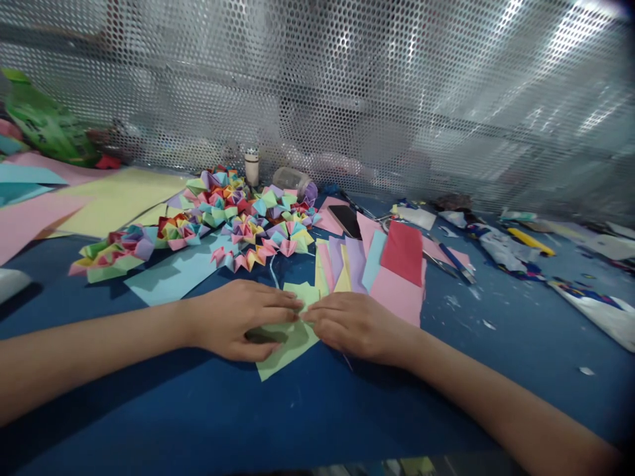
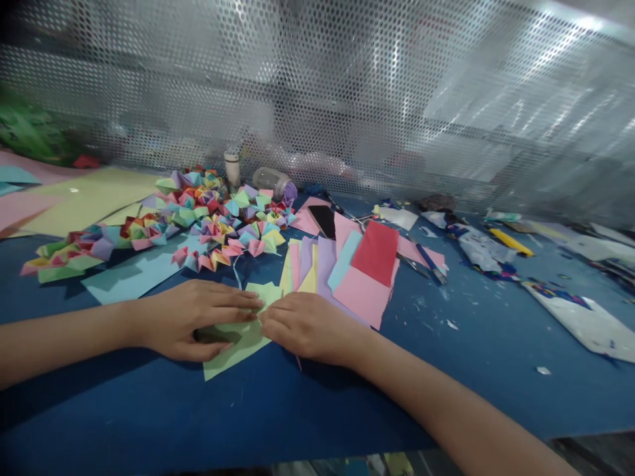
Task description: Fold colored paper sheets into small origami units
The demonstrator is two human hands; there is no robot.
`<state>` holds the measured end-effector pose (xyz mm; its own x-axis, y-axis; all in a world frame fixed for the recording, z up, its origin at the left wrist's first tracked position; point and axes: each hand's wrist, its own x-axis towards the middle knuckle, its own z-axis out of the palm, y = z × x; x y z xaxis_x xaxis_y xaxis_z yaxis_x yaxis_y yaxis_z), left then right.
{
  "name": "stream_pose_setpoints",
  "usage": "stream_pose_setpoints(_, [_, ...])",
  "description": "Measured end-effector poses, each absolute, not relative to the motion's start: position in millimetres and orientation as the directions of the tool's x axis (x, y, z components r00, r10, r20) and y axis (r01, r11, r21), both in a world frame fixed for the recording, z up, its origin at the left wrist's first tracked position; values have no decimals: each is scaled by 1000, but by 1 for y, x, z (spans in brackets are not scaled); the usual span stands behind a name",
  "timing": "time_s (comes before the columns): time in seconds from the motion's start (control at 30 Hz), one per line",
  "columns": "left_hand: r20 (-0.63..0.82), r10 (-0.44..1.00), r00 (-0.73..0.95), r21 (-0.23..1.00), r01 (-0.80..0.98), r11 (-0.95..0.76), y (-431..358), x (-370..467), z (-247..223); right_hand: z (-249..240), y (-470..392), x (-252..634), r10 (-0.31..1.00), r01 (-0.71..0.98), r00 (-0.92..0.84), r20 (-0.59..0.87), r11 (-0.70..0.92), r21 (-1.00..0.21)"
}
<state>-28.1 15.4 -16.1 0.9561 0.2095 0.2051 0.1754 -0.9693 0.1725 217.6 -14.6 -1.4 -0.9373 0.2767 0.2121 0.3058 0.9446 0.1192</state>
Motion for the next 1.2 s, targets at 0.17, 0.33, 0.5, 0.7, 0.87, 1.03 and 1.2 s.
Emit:
stream_pose_setpoints(0.17, [179, 207, 962, 151, 182, -972, 15, -29, -16, 2, -12, 221, 300, 332, -915, 270, 940, 80])
stream_pose_setpoints(0.33, [181, 203, 962, 148, 177, -973, 15, -29, -16, 5, -9, 225, 310, 332, -925, 218, 941, 68])
stream_pose_setpoints(0.5, [174, 214, 961, 157, 188, -970, 15, -28, -15, 7, -4, 229, 316, 332, -923, 220, 942, 40])
stream_pose_setpoints(0.7, [178, 208, 962, 156, 181, -971, 15, -29, -15, 8, 0, 233, 324, 334, -928, 184, 942, 22])
stream_pose_setpoints(0.87, [171, 211, 962, 155, 185, -970, 14, -29, -14, 5, 0, 234, 303, 320, -935, 184, 945, 70])
stream_pose_setpoints(1.03, [173, 207, 963, 149, 182, -972, 15, -28, -14, 6, -6, 227, 395, 407, -902, 176, 913, 36])
stream_pose_setpoints(1.2, [174, 201, 964, 141, 178, -974, 16, -28, -16, -1, -7, 215, 515, 525, -828, 221, 851, -15])
